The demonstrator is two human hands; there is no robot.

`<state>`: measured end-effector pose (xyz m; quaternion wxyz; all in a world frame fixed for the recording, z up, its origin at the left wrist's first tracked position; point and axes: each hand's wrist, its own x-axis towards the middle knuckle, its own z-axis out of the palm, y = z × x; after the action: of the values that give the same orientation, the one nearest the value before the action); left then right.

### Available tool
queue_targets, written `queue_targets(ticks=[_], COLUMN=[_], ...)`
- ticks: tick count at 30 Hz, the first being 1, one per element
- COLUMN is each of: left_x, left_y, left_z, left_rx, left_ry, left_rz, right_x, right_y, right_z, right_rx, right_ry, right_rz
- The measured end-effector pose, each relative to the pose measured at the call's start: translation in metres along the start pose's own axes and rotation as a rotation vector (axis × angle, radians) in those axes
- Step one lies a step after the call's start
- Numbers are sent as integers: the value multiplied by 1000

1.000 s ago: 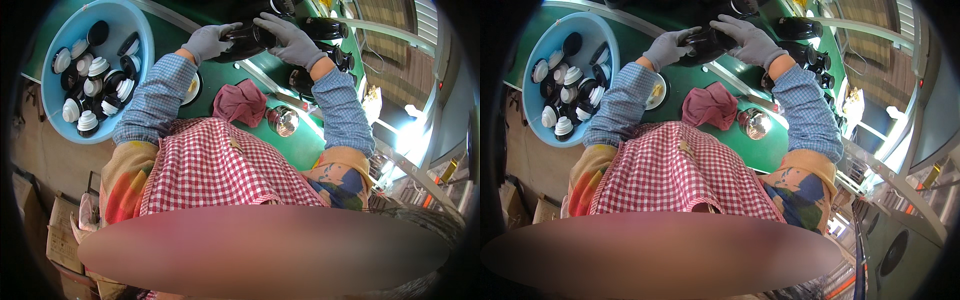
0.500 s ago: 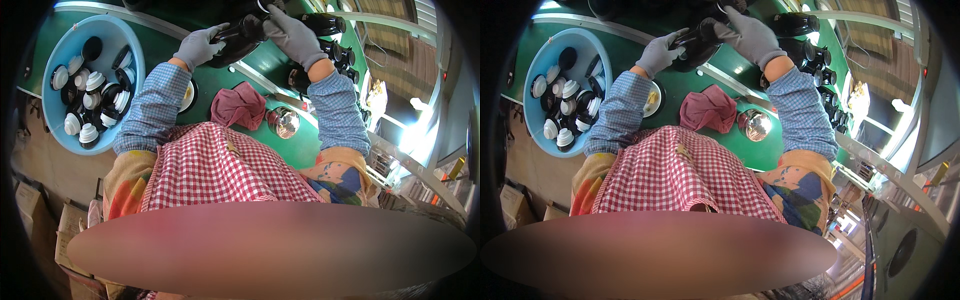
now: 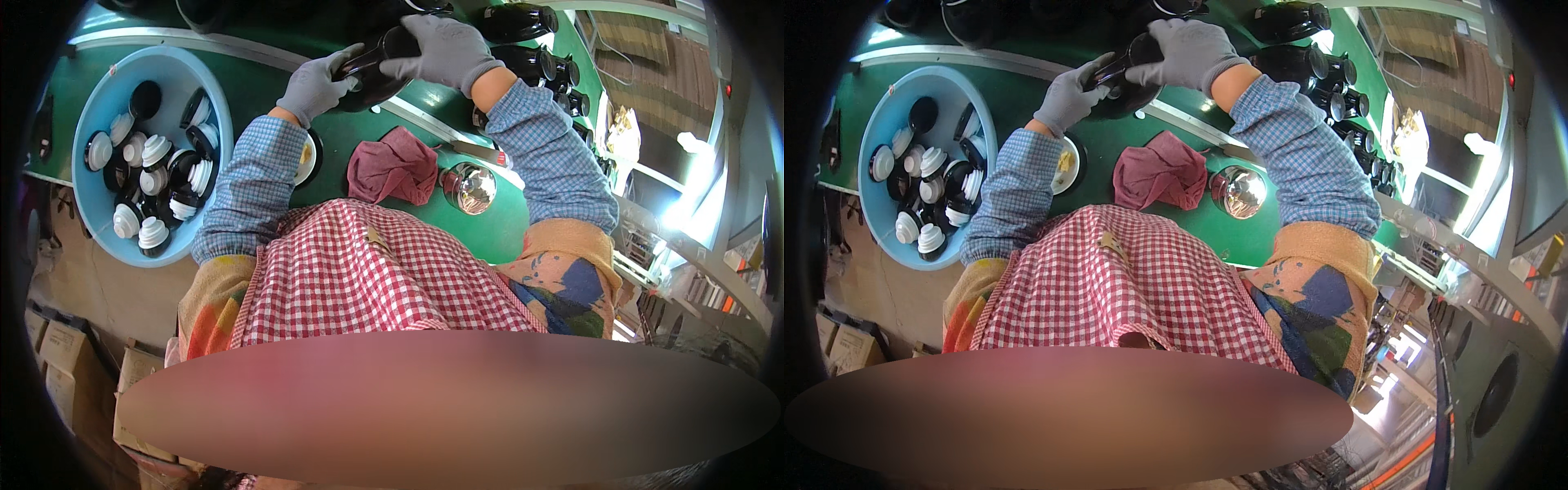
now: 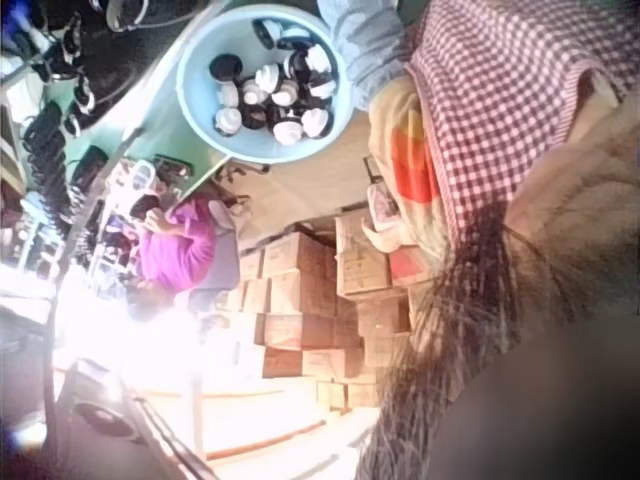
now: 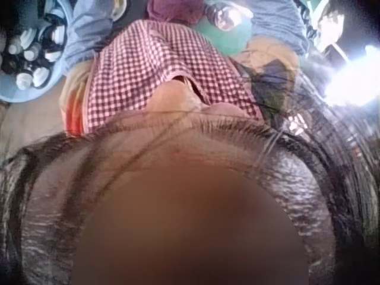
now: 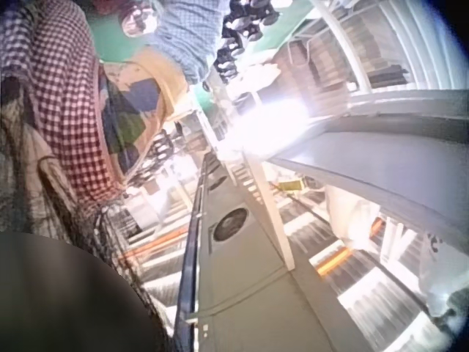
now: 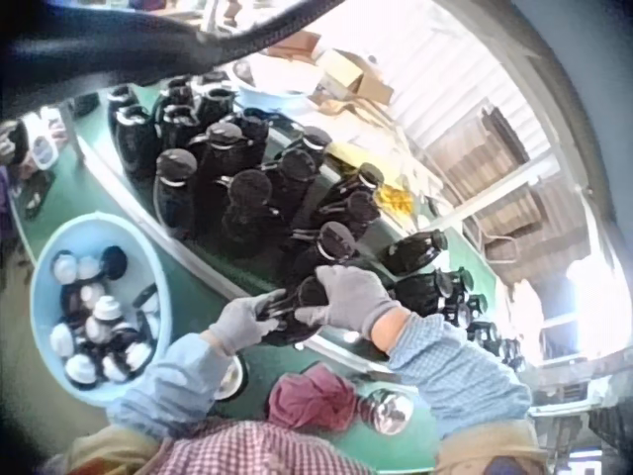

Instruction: The person picks black mugs from a green conveyor belt and attaches white lids to each one. They place the assembled mugs back onto the belt and continue the process with additional units. A pink cloth and a small bowl are visible on the table.

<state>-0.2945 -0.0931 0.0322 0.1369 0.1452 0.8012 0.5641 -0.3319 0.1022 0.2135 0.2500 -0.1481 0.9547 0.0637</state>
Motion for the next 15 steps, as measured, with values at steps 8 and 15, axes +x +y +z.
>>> queue_targets(ticks=[8, 15], left_x=[-19, -35], left_y=[19, 64], left_z=[37, 97], left_rx=[122, 255], left_ry=[142, -81], left_rz=[179, 201], right_x=[-31, -76], right_y=[15, 58], right_z=[59, 72], right_rx=[64, 353], right_ry=[236, 280], right_rz=[27, 271])
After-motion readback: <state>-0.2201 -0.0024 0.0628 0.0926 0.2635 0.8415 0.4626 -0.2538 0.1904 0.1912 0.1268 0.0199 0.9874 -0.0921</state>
